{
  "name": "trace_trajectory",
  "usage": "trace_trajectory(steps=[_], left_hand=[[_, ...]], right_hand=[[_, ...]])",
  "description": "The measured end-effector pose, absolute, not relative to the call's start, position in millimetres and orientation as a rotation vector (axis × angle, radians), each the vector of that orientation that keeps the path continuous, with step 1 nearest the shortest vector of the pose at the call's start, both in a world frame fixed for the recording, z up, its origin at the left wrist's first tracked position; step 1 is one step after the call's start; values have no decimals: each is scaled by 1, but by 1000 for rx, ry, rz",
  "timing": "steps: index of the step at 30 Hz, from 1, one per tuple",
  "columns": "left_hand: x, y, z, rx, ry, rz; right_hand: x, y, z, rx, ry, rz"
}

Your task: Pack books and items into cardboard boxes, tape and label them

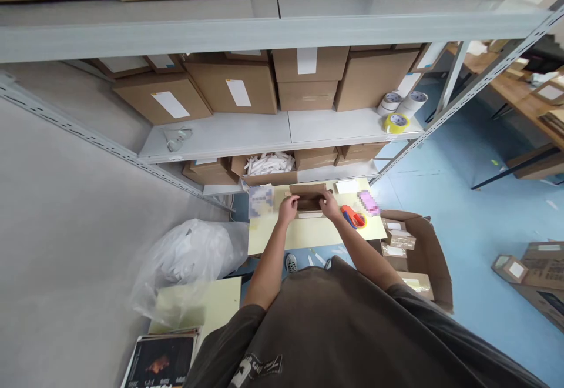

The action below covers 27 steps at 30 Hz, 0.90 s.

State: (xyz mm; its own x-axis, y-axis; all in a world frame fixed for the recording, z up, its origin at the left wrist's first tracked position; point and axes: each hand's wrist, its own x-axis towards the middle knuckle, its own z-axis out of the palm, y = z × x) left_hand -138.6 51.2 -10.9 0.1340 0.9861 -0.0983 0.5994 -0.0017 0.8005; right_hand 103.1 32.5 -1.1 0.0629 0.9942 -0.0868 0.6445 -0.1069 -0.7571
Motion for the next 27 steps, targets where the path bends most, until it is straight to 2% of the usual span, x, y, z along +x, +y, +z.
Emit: trace_trajectory(steps=[3,9,14,22,27], left_hand=[[-133,61,-10,1810,1431,424],[-155,55,-39,1821,1398,91],[-151,45,-55,1784,1419,152],[-128,11,-64,1782,1565,302],[-125,20,-58,1772,1528,263]], right_hand=[[88,44,-4,-1712,-1891,939],[110,37,-25,-1864,-2194,891],[139,30,-35,-2032,-2241,972],[132,8,-63,-2051,-2122,979],[108,16,-52,-2206,-2001,658]])
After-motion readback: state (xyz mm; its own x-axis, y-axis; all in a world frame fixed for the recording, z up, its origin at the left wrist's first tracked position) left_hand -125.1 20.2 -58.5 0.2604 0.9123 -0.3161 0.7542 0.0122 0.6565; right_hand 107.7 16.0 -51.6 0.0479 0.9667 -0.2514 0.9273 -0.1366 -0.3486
